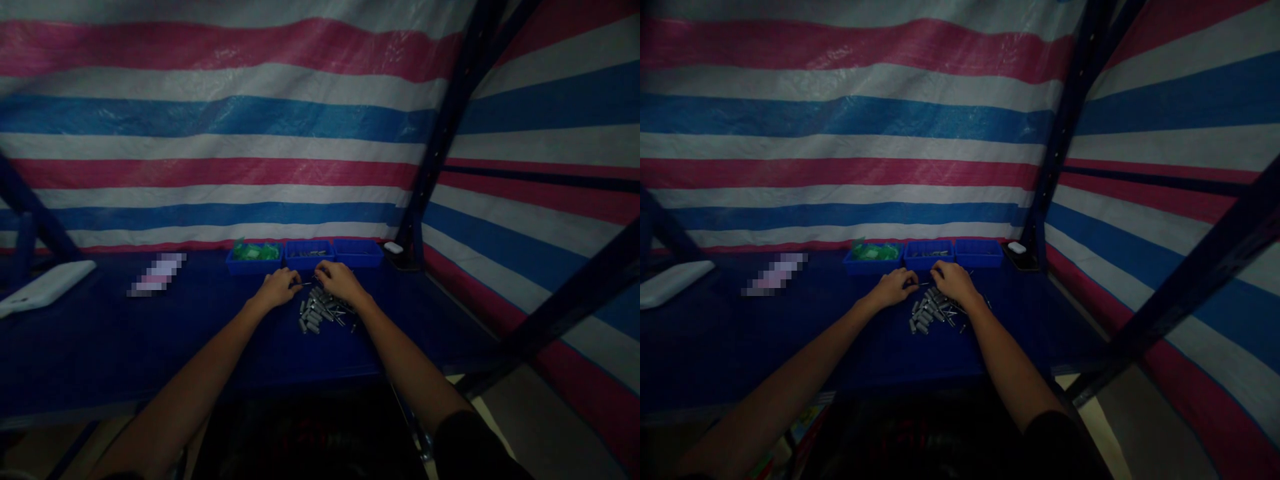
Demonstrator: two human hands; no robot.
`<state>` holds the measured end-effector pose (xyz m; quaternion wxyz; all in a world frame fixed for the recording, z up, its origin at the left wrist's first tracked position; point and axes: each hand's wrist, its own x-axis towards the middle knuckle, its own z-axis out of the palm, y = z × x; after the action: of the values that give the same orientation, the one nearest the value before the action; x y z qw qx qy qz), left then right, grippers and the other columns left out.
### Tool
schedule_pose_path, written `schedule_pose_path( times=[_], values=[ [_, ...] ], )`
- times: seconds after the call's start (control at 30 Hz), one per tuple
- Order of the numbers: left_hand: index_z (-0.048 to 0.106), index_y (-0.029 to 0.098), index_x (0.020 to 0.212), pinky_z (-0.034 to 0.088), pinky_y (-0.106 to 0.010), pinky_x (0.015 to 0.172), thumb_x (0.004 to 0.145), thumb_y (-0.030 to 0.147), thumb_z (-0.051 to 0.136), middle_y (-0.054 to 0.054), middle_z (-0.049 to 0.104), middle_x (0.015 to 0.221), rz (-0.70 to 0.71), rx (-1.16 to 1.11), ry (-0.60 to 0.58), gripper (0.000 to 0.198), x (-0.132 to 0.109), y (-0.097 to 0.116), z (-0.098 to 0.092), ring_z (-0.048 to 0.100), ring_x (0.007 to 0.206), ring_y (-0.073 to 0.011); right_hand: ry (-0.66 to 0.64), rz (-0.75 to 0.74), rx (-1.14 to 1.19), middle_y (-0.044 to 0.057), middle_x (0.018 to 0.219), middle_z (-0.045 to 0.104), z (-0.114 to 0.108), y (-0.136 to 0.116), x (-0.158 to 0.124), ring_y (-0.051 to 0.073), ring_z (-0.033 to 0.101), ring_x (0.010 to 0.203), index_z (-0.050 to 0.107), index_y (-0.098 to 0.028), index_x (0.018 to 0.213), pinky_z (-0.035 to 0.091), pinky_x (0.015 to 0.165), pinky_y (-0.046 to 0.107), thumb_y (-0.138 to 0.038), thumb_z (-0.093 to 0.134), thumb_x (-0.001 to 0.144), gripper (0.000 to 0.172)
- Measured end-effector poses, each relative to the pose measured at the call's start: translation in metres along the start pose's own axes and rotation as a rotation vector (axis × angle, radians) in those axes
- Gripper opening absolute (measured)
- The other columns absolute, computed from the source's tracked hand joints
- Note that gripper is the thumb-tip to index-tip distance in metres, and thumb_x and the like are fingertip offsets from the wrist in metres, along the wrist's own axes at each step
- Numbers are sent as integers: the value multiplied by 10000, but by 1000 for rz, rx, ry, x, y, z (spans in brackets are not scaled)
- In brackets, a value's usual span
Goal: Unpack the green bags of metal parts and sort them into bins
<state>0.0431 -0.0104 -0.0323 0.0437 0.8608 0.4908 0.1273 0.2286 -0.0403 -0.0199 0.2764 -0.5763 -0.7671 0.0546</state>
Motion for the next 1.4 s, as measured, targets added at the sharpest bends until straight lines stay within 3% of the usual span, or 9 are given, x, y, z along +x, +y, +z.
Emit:
schedule_pose_path(
  times=[0.27, 0.4, 0.57, 0.8, 1.0, 1.07, 1.2, 1.27, 1.4],
  values=[
    [553, 176, 879, 376, -398, 790, 857, 293, 349, -84, 567, 981, -79, -83, 57, 236, 5, 11, 6, 491, 977, -247, -21, -55, 84, -16, 645, 585, 5, -3, 0, 112, 514, 577, 532, -210, 1065, 309, 542, 205, -294, 515, 793, 285],
    [526, 160, 829, 388, -334, 757, 859, 277, 341, -71, 574, 884, -32, -244, 172, 221, 7, 10, 4, 520, 884, -203, 25, -95, 91, -13, 648, 578, 1, -7, -1, 101, 490, 560, 582, -200, 898, 295, 548, 205, -270, 479, 816, 149],
    [483, 157, 874, 400, -243, 620, 821, 283, 417, -5, 543, 714, 97, -499, 267, 152, 7, 12, 6, 521, 646, -131, 107, -58, 96, 7, 659, 581, 1, -6, 1, 110, 500, 589, 569, -180, 793, 288, 564, 212, -283, 402, 856, 206],
    [505, 163, 795, 371, -241, 582, 850, 283, 363, -16, 558, 665, 57, -399, 377, 195, 5, 18, 0, 528, 617, -140, 106, -77, 179, -16, 617, 550, 3, -5, 1, 99, 466, 553, 560, -183, 816, 281, 537, 200, -357, 413, 849, 231],
    [534, 171, 760, 375, -237, 599, 889, 316, 299, -36, 604, 677, 32, -321, 319, 305, 3, 21, -1, 570, 639, -145, 106, -104, 143, -14, 597, 552, -6, -7, 1, 98, 465, 545, 571, -176, 716, 286, 526, 201, -333, 413, 835, 252],
    [548, 175, 796, 383, -247, 643, 892, 337, 300, -46, 629, 733, 43, -230, 300, 311, 4, 24, -1, 589, 701, -156, 193, -30, 75, -1, 616, 572, -15, 0, 5, 109, 488, 569, 579, -179, 723, 299, 541, 208, -342, 415, 829, 254],
    [565, 184, 925, 378, -322, 767, 847, 352, 417, -83, 636, 903, 66, 46, 226, 237, 12, 29, 2, 582, 873, -218, 414, 297, -60, 41, 690, 612, -35, 28, 13, 160, 547, 653, 592, -180, 890, 337, 581, 235, -505, 434, 792, 374],
    [576, 195, 963, 381, -339, 782, 820, 349, 465, -94, 614, 961, 62, 106, 164, 237, 19, 30, 5, 565, 917, -238, 378, 372, -60, 52, 706, 621, -40, 42, 13, 174, 565, 672, 596, -178, 911, 356, 593, 248, -552, 414, 785, 434],
    [608, 232, 946, 403, -322, 758, 828, 346, 443, -78, 575, 990, -9, 66, 115, 233, 27, 34, 14, 556, 922, -229, 175, 446, -92, 105, 861, 645, -40, 57, 5, 231, 589, 805, 618, -190, 927, 391, 654, 296, -568, 420, 776, 452]
  ],
)
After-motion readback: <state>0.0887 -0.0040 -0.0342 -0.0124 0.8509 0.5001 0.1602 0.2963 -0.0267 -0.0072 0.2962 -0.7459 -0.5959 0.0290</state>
